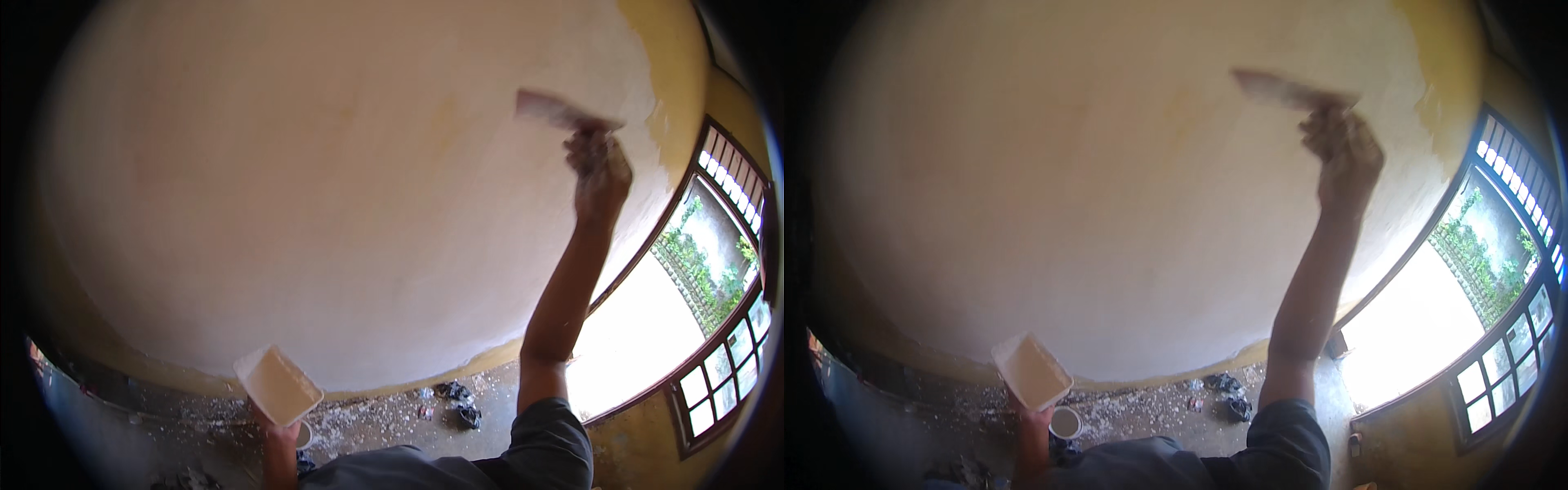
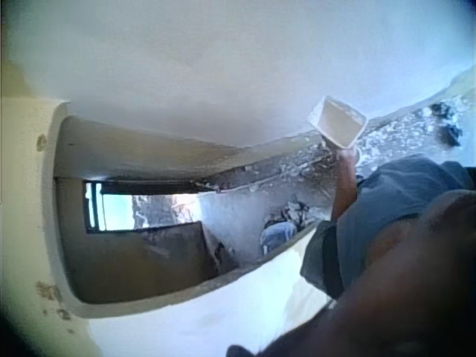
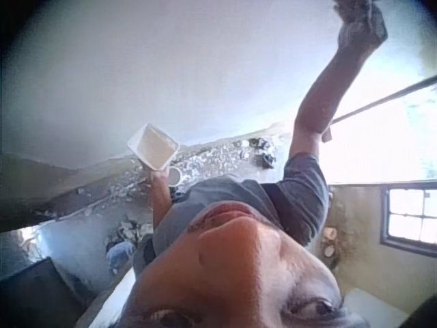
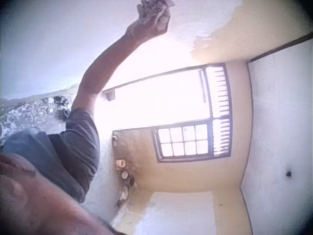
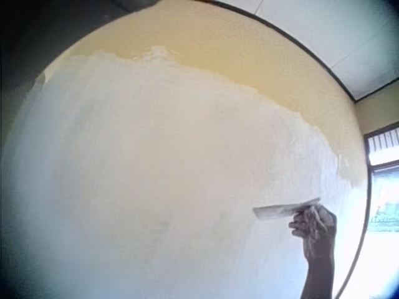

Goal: The person applies a white filler material to a wall using a plastic scraper, repeatedly picking up material from a container held in the other hand and smoothing it across the upper surface of the wall.

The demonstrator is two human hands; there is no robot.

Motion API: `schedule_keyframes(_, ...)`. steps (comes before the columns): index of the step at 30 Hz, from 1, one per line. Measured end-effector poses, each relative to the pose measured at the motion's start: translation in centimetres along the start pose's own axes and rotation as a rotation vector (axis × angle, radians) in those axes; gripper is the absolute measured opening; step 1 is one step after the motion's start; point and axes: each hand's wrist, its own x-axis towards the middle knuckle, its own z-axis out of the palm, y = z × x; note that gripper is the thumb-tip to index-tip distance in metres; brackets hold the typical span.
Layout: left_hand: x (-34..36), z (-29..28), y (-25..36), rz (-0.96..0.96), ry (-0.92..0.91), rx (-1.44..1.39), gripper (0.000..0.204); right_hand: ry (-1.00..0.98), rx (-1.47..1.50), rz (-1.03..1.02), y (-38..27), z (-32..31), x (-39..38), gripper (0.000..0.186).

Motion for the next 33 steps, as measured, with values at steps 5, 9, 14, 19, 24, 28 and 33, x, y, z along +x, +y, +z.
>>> schedule_keyframes(5, 2.4, 2.2, -0.1, -0.247, 0.037, -0.202, 0.054, -0.198, 0.14, 0.215, 8.4, 3.6, -24.6, 0.042)
schedule_keyframes(9, 3.0, 1.9, 1.7, -0.398, -0.08, -0.132, 0.058, -0.242, 0.07, 0.851, 6.6, 12.3, -37.5, 0.01)
schedule_keyframes(14, 0.9, 1.9, 4.2, -0.214, -0.078, 0.196, 0.061, -0.538, -0.074, 1.0, 4.4, 16.8, -43.3, 0.023)
schedule_keyframes(19, 0.9, 0.0, 7.0, -0.249, -0.078, 0.131, 0.062, -0.666, -0.42, 0.817, 3.5, 19.3, -43.1, 0.044)
schedule_keyframes(24, 0.7, -0.4, 8.7, -0.405, -0.076, 0.026, 0.107, -0.821, -0.652, 0.557, 3.7, 21.6, -45.1, 0.049)
schedule_keyframes(28, 0.4, 1.0, 9.8, -0.444, 0.169, 0.071, 0.061, -0.858, -0.718, 0.696, 2.0, 24.1, -46.4, 0.029)
schedule_keyframes(33, 0.0, -1.3, 10.1, -0.505, 0.199, -0.045, 0.061, -0.883, -0.596, 0.792, 1.1, 25.5, -47.9, 0.028)
